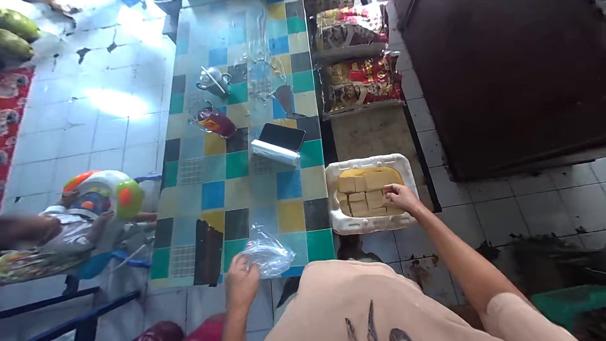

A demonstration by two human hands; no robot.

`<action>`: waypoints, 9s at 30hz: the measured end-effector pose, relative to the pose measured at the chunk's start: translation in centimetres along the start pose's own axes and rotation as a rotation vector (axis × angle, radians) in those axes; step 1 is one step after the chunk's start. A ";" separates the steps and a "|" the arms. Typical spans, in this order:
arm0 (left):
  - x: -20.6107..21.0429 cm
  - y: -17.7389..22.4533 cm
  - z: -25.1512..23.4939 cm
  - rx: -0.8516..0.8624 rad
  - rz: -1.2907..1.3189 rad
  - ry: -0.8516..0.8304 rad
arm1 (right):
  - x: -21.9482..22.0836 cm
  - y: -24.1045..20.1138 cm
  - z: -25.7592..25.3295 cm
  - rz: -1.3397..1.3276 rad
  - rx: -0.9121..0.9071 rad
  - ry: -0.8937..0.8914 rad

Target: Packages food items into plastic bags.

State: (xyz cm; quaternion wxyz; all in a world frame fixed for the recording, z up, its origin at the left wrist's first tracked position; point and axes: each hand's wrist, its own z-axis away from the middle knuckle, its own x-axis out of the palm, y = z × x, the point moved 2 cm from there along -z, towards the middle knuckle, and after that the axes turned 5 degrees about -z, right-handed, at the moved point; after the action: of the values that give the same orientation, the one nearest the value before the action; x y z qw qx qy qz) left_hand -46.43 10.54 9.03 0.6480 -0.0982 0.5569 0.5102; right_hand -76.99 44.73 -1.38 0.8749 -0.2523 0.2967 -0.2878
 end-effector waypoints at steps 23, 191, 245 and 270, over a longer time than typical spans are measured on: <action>-1.1 0.9 2.8 -0.045 -0.052 0.185 | 8.7 -4.5 -13.6 0.598 -0.223 -0.352; 10.2 23.4 -32.7 -0.041 -0.075 0.109 | 5.5 -2.5 -6.6 0.418 -0.037 -0.101; 4.9 -1.9 3.0 -0.138 0.339 0.322 | 12.0 -9.2 -11.5 1.289 -0.106 -0.705; 6.1 -2.7 3.8 -0.163 0.455 0.286 | 10.3 -7.3 -11.2 1.460 -0.240 -0.828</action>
State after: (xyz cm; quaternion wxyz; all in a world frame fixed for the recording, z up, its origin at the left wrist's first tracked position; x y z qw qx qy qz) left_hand -42.88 15.29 4.22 0.4216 -0.0936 0.6075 0.6667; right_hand -80.18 29.81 -8.60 0.8465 -0.1737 0.0692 0.4984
